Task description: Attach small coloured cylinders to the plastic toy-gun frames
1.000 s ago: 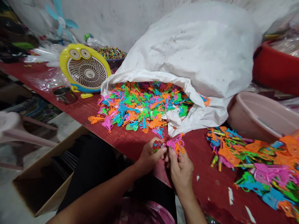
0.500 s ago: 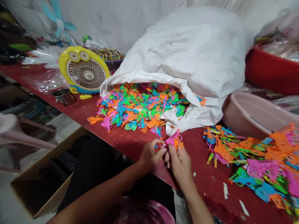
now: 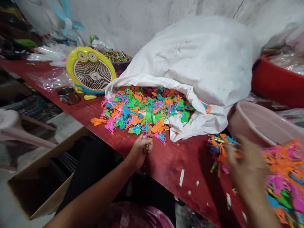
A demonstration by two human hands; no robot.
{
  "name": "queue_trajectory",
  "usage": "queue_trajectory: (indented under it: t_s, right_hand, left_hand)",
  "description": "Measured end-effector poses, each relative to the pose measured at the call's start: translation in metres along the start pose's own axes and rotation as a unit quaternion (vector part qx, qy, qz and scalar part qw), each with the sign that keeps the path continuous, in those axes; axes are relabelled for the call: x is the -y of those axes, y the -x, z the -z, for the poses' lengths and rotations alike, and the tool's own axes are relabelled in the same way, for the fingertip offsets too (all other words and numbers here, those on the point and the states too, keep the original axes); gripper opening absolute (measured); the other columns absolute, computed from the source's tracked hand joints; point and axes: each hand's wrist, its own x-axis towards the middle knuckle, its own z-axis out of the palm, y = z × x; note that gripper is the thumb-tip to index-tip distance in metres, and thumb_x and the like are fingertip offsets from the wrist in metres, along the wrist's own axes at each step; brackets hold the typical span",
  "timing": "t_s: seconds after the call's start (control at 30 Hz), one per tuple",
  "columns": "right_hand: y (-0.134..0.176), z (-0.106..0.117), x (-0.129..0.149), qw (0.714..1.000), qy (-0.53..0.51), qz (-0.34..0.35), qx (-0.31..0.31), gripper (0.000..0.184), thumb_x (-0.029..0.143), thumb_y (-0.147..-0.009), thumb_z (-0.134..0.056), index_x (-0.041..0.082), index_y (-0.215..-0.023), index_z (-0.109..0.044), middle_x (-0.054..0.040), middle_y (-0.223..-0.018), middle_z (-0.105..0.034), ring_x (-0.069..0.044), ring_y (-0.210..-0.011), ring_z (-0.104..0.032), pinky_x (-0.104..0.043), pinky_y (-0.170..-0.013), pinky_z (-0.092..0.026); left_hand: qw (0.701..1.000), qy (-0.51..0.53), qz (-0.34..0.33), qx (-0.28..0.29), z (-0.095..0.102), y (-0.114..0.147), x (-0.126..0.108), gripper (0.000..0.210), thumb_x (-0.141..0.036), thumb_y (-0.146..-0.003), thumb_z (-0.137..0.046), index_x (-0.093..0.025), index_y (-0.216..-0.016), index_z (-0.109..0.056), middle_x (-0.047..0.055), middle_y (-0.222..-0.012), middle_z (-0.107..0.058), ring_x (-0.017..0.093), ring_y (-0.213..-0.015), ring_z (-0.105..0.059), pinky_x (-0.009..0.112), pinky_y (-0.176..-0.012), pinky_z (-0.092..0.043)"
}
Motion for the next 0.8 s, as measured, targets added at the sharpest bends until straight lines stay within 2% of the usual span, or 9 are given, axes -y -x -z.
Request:
queue_trajectory:
  t_s: [0.1, 0.17, 0.27, 0.33, 0.4, 0.5, 0.57, 0.7, 0.8]
  right_hand:
    - [0.031, -0.067, 0.057, 0.972, -0.041, 0.165, 0.164, 0.032, 0.043, -0.094, -0.046, 0.022, -0.110, -0.064, -0.0114, -0.107, -0.065, -0.025, -0.096, -0.060, -0.037, -0.080, -0.043]
    - [0.041, -0.100, 0.087, 0.952, 0.044, 0.219, 0.207, 0.028, 0.038, -0.094, -0.048, 0.019, -0.106, -0.064, -0.0115, -0.097, -0.064, -0.025, -0.091, -0.059, -0.034, -0.076, -0.042]
    - [0.047, -0.119, 0.104, 0.930, 0.162, 0.241, 0.227, 0.017, 0.026, -0.091, -0.050, 0.016, -0.093, -0.064, -0.0103, -0.085, -0.060, -0.025, -0.082, -0.057, -0.033, -0.070, -0.038]
    - [0.048, -0.118, 0.100, 0.926, 0.172, 0.235, 0.241, 0.014, 0.019, -0.089, -0.048, 0.016, -0.086, -0.061, -0.0094, -0.083, -0.059, -0.023, -0.078, -0.056, -0.032, -0.068, -0.037]
    - [0.050, -0.111, 0.088, 0.934, 0.127, 0.220, 0.253, 0.014, 0.018, -0.087, -0.046, 0.016, -0.087, -0.060, -0.0089, -0.084, -0.059, -0.022, -0.077, -0.056, -0.031, -0.067, -0.037]
    - [0.055, -0.096, 0.073, 0.941, -0.015, 0.185, 0.282, 0.017, 0.024, -0.088, -0.045, 0.017, -0.092, -0.060, -0.0075, -0.086, -0.061, -0.021, -0.078, -0.056, -0.031, -0.070, -0.040]
    - [0.057, -0.086, 0.068, 0.935, -0.124, 0.129, 0.306, 0.018, 0.030, -0.088, -0.048, 0.019, -0.093, -0.062, -0.0058, -0.085, -0.062, -0.019, -0.077, -0.057, -0.030, -0.070, -0.043]
    - [0.057, -0.071, 0.071, 0.890, -0.298, -0.038, 0.344, 0.026, 0.042, -0.080, -0.063, 0.018, -0.088, -0.066, -0.0033, -0.076, -0.062, -0.016, -0.068, -0.056, -0.027, -0.061, -0.043]
    - [0.055, -0.065, 0.080, 0.855, -0.369, -0.134, 0.338, 0.033, 0.044, -0.071, -0.075, 0.016, -0.086, -0.068, -0.0024, -0.073, -0.061, -0.014, -0.063, -0.054, -0.024, -0.057, -0.042]
  left_hand:
    - [0.999, -0.031, -0.016, -0.018, 0.000, -0.001, 0.004, 0.026, -0.025, -0.072, -0.065, -0.015, -0.092, -0.051, -0.006, -0.060, -0.045, 0.006, -0.049, -0.037, 0.020, -0.048, -0.026]
    - [0.998, -0.043, -0.034, -0.023, 0.002, -0.002, 0.006, 0.028, -0.029, -0.074, -0.068, -0.016, -0.092, -0.050, -0.006, -0.059, -0.045, 0.006, -0.049, -0.038, 0.019, -0.049, -0.027]
    - [0.997, -0.053, -0.045, -0.024, 0.007, -0.004, 0.008, 0.033, -0.033, -0.075, -0.070, -0.015, -0.093, -0.049, -0.004, -0.062, -0.051, 0.007, -0.051, -0.044, 0.020, -0.050, -0.031]
    - [0.997, -0.059, -0.039, -0.030, 0.009, -0.005, 0.010, 0.034, -0.034, -0.074, -0.070, -0.016, -0.094, -0.049, -0.002, -0.066, -0.055, 0.008, -0.051, -0.047, 0.020, -0.048, -0.033]
    - [0.996, -0.075, -0.036, -0.033, 0.010, -0.006, 0.011, 0.031, -0.035, -0.075, -0.067, -0.017, -0.092, -0.048, -0.002, -0.067, -0.056, 0.008, -0.047, -0.047, 0.021, -0.045, -0.034]
    - [0.993, -0.108, -0.045, -0.032, 0.009, -0.007, 0.014, 0.025, -0.033, -0.078, -0.063, -0.018, -0.091, -0.047, -0.005, -0.058, -0.053, 0.007, -0.041, -0.041, 0.020, -0.043, -0.032]
    - [0.989, -0.133, -0.052, -0.039, 0.007, -0.006, 0.015, 0.024, -0.033, -0.080, -0.062, -0.018, -0.093, -0.048, -0.006, -0.056, -0.052, 0.007, -0.041, -0.039, 0.019, -0.042, -0.029]
    - [0.980, -0.191, -0.049, -0.002, 0.006, -0.003, 0.016, 0.028, -0.031, -0.079, -0.065, -0.018, -0.101, -0.053, -0.004, -0.062, -0.057, 0.006, -0.044, -0.041, 0.019, -0.045, -0.028]
    - [0.978, -0.202, -0.041, 0.034, 0.005, -0.002, 0.016, 0.025, -0.031, -0.081, -0.062, -0.016, -0.100, -0.054, -0.003, -0.062, -0.058, 0.006, -0.044, -0.041, 0.019, -0.046, -0.028]
